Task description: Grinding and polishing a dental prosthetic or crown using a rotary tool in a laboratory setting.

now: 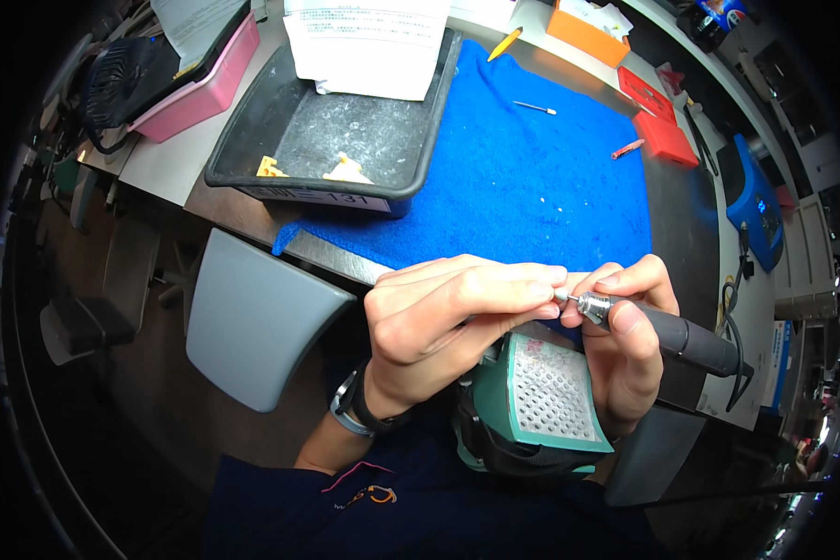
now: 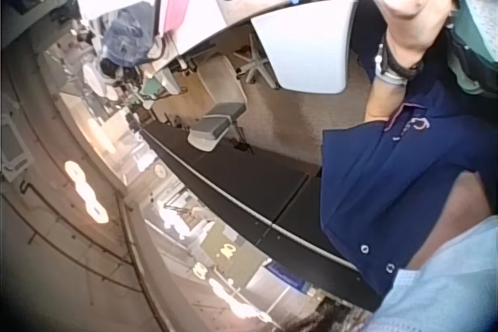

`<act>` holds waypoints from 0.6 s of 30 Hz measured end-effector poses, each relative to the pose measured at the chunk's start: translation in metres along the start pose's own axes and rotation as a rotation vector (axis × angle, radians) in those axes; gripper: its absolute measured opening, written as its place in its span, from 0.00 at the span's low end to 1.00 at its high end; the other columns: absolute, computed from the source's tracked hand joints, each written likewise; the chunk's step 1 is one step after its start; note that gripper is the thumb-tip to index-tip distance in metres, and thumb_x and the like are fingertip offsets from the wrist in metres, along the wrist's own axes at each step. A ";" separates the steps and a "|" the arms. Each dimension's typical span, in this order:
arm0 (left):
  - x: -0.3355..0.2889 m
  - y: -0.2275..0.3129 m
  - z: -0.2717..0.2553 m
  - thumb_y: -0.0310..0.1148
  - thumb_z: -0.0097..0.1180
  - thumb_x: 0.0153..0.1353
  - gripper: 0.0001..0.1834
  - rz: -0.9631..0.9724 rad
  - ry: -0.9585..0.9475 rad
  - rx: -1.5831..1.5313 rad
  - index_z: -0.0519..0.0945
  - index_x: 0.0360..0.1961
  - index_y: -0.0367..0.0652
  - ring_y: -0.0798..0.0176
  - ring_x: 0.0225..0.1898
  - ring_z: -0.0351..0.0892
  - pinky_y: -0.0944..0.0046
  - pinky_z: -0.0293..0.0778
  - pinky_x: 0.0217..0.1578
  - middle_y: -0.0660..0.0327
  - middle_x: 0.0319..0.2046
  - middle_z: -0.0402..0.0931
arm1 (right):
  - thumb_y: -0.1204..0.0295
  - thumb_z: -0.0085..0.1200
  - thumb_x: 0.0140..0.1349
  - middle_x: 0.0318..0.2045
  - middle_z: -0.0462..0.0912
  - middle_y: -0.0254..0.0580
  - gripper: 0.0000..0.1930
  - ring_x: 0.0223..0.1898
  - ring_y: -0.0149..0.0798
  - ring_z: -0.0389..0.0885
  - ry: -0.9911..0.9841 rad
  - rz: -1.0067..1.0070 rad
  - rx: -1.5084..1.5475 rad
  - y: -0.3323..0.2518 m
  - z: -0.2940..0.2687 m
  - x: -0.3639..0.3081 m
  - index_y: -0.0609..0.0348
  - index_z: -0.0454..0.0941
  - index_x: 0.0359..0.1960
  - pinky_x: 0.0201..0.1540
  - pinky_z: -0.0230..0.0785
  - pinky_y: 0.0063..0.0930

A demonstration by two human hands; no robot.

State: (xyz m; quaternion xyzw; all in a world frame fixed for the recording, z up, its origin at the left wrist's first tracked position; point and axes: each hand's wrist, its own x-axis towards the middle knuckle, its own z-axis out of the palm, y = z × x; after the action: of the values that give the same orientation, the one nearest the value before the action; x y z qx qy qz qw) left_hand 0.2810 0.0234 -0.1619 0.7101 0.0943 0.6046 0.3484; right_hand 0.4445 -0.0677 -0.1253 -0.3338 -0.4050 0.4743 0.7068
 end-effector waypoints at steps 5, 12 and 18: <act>-0.001 0.000 0.000 0.15 0.75 0.52 0.16 -0.008 0.000 -0.004 0.85 0.42 0.35 0.51 0.41 0.93 0.59 0.89 0.41 0.46 0.39 0.90 | 0.80 0.53 0.67 0.40 0.85 0.59 0.07 0.43 0.42 0.86 -0.001 0.011 -0.001 0.000 0.000 0.000 0.68 0.75 0.44 0.54 0.79 0.39; -0.001 0.001 -0.002 0.15 0.75 0.53 0.16 -0.029 -0.008 -0.011 0.85 0.42 0.35 0.52 0.42 0.93 0.59 0.89 0.41 0.45 0.40 0.90 | 0.80 0.53 0.66 0.39 0.85 0.58 0.07 0.43 0.44 0.86 -0.016 0.017 0.002 0.000 0.000 0.000 0.68 0.75 0.44 0.53 0.78 0.40; 0.004 0.006 0.001 0.14 0.73 0.55 0.17 -0.071 -0.013 -0.003 0.83 0.45 0.34 0.53 0.42 0.92 0.62 0.89 0.40 0.42 0.42 0.89 | 0.79 0.53 0.66 0.38 0.85 0.59 0.07 0.43 0.44 0.86 -0.011 -0.031 0.061 0.002 -0.002 0.002 0.69 0.75 0.45 0.54 0.79 0.41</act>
State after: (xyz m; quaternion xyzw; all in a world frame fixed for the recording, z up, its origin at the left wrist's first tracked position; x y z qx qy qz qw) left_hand 0.2809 0.0208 -0.1550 0.7096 0.1165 0.5875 0.3711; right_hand 0.4459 -0.0656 -0.1277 -0.3033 -0.3995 0.4772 0.7216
